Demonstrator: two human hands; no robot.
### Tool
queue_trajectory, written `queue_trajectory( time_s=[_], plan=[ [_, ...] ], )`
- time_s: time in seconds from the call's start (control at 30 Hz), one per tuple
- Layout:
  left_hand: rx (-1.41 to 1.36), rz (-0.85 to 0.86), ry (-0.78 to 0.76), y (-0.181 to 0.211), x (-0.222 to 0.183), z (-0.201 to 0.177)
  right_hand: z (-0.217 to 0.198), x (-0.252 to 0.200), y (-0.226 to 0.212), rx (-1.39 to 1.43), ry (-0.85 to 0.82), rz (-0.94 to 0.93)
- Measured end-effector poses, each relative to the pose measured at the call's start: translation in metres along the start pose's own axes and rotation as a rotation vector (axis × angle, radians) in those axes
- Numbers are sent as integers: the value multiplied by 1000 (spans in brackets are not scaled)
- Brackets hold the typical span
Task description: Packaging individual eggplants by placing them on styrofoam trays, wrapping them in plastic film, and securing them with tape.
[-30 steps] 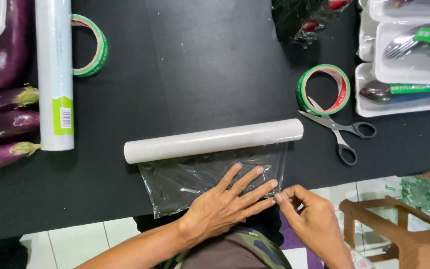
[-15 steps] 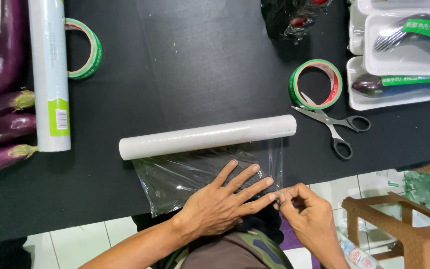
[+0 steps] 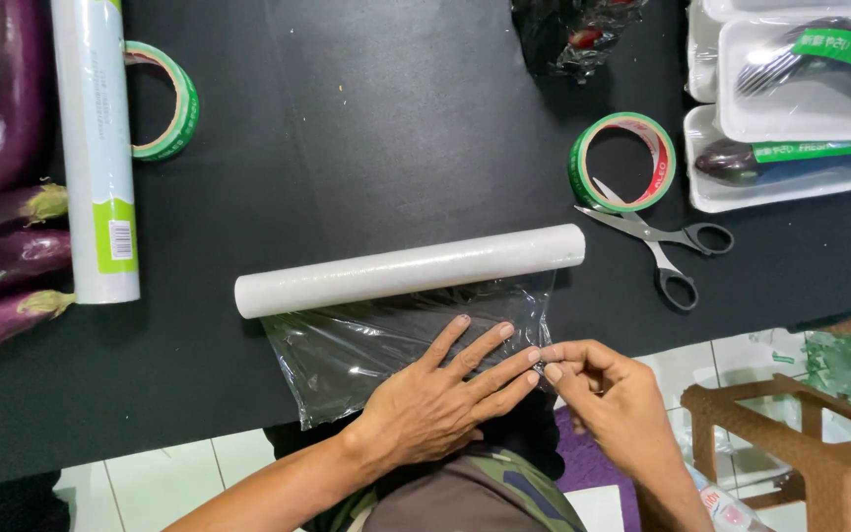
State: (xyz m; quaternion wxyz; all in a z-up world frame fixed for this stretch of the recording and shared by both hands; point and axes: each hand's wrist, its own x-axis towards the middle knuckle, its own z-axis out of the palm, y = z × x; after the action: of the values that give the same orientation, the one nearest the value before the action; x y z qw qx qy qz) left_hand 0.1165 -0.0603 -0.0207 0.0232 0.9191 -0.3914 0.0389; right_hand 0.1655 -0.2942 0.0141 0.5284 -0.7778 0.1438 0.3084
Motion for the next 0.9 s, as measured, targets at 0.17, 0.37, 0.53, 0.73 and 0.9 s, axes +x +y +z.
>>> queue_trajectory(
  time_s=[0.17,0.37,0.53,0.73,0.9],
  plan=[
    [51,2,-17,1,-1,2,3,6,-7,-132,82,-17],
    [66,-14,-19,0,-1,-1,-8,12,-1,106,34,53],
    [67,-21,-16,1,-3,2,-14,12,-19,-26,7,158],
    [71,-20,-6,1,-2,1,-20,12,-31,-218,8,280],
    [59,-9,-31,1,-2,4,-19,11,-27,-283,39,228]
  ],
)
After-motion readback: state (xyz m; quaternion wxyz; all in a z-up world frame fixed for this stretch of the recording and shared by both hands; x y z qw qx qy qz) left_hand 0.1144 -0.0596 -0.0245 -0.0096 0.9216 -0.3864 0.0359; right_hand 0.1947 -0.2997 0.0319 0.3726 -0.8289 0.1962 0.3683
